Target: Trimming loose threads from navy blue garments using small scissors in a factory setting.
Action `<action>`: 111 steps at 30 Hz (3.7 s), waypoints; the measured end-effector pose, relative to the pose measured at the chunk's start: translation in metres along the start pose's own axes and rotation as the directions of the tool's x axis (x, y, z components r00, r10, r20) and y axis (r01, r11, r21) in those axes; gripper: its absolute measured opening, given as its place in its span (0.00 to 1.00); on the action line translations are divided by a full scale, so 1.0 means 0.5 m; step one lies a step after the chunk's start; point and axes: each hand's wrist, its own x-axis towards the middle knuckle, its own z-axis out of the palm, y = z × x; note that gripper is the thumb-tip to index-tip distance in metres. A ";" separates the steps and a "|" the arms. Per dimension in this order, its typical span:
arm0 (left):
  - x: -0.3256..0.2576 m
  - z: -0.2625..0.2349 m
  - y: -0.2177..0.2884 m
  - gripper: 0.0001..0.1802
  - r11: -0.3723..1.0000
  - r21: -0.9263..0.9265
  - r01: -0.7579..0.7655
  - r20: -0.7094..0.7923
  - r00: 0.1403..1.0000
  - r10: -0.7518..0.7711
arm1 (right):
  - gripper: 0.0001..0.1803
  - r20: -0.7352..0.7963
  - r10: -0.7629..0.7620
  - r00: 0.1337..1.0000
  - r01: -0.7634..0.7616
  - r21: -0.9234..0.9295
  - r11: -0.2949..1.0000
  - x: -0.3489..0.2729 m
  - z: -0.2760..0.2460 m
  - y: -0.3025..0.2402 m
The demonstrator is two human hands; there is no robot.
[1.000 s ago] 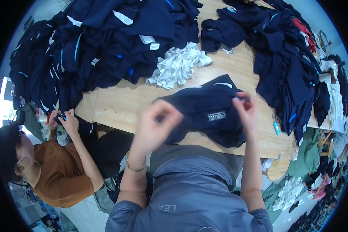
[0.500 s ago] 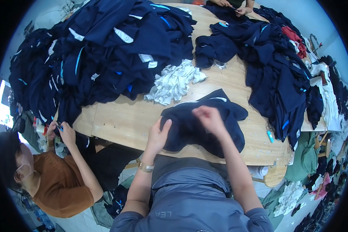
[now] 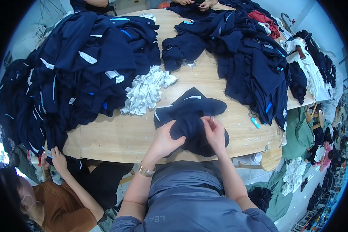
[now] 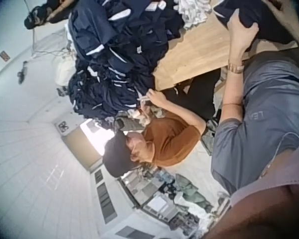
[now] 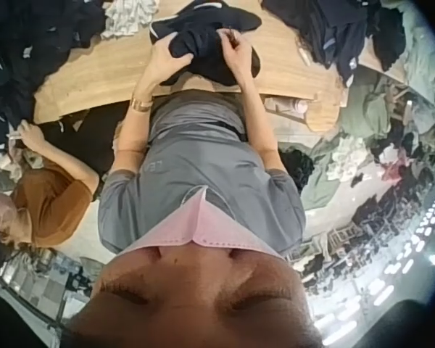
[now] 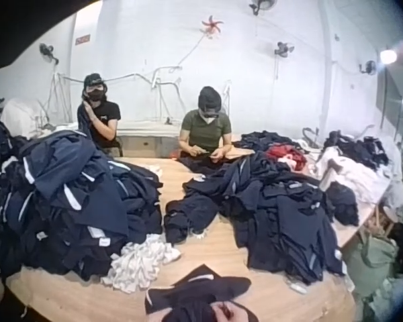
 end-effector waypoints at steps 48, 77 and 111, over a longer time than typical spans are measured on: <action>0.004 -0.021 0.061 0.19 0.994 -0.081 -0.070 0.052 0.996 0.074 | 0.07 0.149 0.028 0.988 -0.064 0.238 0.969 0.042 -0.034 -0.038; 0.071 0.067 0.025 0.23 0.999 -0.008 -0.041 -0.184 0.982 0.039 | 0.07 -0.145 -0.034 0.989 0.093 0.422 0.902 0.160 -0.070 -0.123; -0.003 0.116 -0.013 0.11 0.365 -0.879 0.307 0.206 0.934 -0.291 | 0.06 0.047 0.406 0.913 -0.363 0.549 0.753 -0.031 -0.106 0.056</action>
